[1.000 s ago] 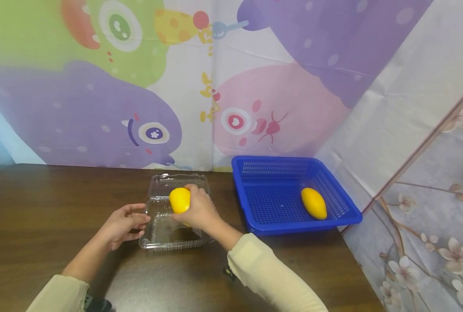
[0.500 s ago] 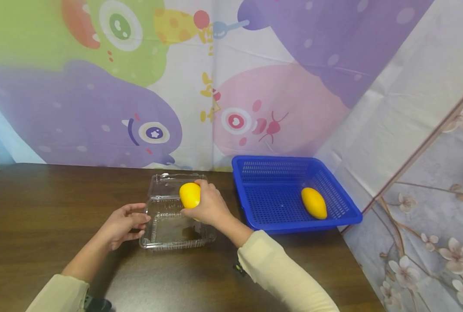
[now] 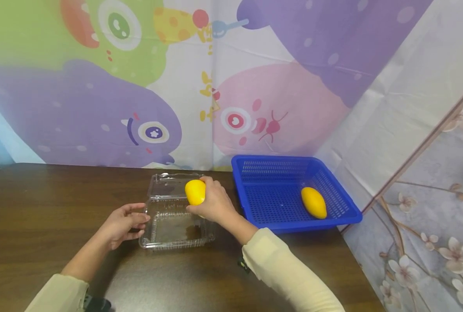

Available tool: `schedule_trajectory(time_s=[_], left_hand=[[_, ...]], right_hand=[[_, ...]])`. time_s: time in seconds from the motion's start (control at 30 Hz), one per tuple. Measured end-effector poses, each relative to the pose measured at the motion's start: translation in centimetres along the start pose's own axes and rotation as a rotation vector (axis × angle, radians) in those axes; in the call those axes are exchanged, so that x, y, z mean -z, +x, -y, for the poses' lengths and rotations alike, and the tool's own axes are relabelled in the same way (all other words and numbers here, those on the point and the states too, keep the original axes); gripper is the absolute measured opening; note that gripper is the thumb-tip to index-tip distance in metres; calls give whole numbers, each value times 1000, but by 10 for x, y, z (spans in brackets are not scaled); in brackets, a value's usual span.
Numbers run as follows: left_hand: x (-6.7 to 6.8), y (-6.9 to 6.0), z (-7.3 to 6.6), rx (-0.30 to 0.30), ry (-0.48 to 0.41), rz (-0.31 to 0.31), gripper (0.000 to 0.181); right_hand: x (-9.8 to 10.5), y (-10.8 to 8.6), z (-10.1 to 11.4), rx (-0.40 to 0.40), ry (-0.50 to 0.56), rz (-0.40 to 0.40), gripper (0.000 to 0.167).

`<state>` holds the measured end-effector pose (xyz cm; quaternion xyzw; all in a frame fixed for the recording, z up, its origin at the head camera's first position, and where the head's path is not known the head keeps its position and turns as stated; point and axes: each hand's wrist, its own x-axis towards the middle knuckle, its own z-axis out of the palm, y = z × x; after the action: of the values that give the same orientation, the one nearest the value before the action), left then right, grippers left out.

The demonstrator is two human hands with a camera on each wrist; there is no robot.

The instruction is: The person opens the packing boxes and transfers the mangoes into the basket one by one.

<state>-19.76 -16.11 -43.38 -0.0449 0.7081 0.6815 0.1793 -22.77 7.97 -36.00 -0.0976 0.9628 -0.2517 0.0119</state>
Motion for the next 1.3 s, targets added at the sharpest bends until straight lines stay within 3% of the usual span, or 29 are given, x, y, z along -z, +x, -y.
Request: schedule_trajectory(time_s=[0.77,1.3], left_hand=[[-1,-1,-1,1,6,7,68],[0,0,1,-4,20,9,67]], right_hand=[[30,3,-14,15,36,-61,83],[52,3,-31,-25,55,-103,82]])
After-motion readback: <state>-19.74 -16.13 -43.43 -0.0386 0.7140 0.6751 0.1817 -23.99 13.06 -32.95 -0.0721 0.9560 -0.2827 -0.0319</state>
